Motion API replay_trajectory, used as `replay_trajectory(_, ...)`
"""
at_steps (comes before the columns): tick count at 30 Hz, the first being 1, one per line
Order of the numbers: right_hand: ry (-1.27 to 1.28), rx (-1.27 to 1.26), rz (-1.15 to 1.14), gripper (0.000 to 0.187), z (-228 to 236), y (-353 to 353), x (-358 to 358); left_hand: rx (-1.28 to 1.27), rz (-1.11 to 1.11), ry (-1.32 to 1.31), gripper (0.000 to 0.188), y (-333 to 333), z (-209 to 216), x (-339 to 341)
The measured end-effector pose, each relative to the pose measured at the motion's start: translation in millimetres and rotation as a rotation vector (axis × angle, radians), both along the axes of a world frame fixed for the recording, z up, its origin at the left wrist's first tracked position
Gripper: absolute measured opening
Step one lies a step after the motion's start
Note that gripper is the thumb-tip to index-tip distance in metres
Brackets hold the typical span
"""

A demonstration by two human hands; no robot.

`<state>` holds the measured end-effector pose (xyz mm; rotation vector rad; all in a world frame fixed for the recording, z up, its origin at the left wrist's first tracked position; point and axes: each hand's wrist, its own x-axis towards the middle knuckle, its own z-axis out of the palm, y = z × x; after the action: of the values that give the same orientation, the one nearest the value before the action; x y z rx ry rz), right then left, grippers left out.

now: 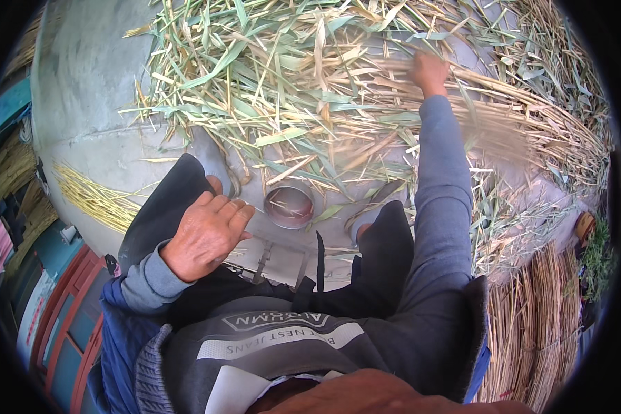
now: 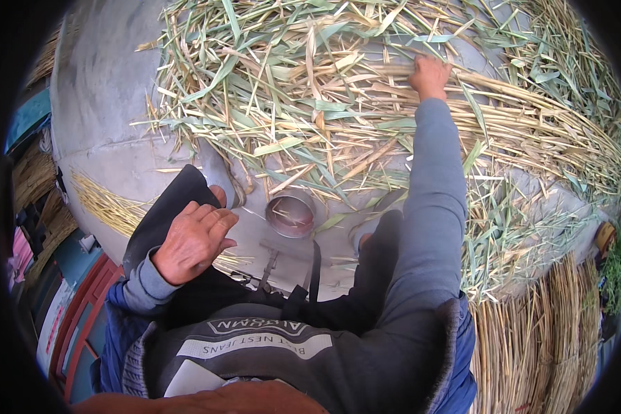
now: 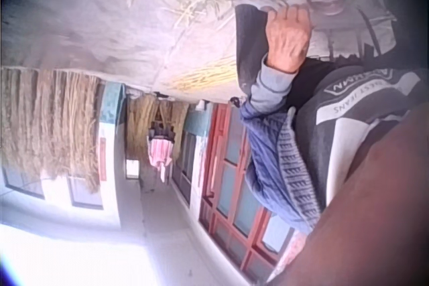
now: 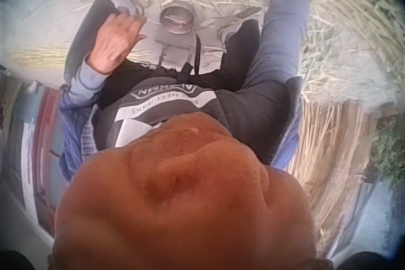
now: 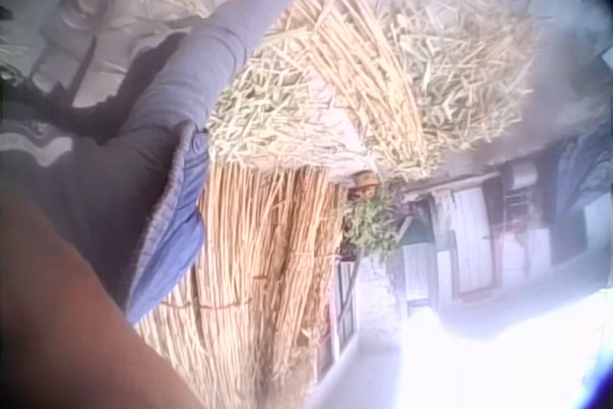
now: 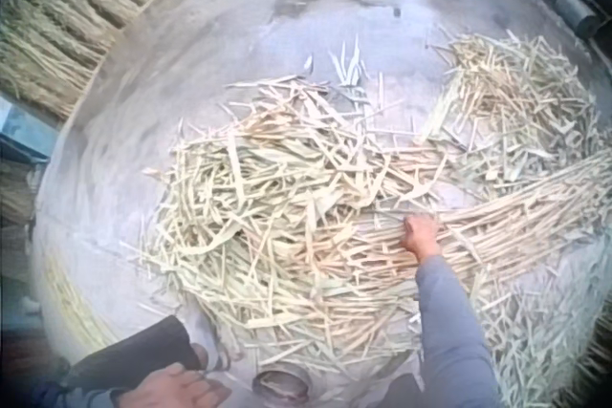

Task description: The person sits on the floor and strips leaves from long plant stems by hand, placing the cleaned stems into a pile on the left and discarding the leaves to the right. The person repeatedly picks up new stems and continues the stripping process.

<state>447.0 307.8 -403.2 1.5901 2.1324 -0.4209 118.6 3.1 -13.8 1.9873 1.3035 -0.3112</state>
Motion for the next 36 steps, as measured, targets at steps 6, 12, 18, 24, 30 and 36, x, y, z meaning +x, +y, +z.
replay_trajectory(6,0.084,0.034,0.014,0.084,-1,-10,13,0.014,0.009,-0.012,0.049,4,-2,3)
replay_trajectory(12,0.098,-0.107,0.109,0.083,7,-21,38,0.025,-0.004,-0.01,0.049,6,3,5)
replay_trajectory(18,0.106,0.005,0.201,0.087,32,-55,52,0.048,-0.01,-0.007,0.05,2,13,13)
replay_trajectory(24,0.002,0.123,0.137,0.089,60,-111,38,0.116,-0.042,-0.069,0.045,-6,23,24)
replay_trajectory(30,0.117,0.167,0.051,0.069,73,-145,31,0.15,-0.079,-0.082,0.047,-18,29,31)
replay_trajectory(36,0.188,0.388,0.115,0.027,89,-141,33,0.226,-0.086,-0.03,0.043,-34,29,30)
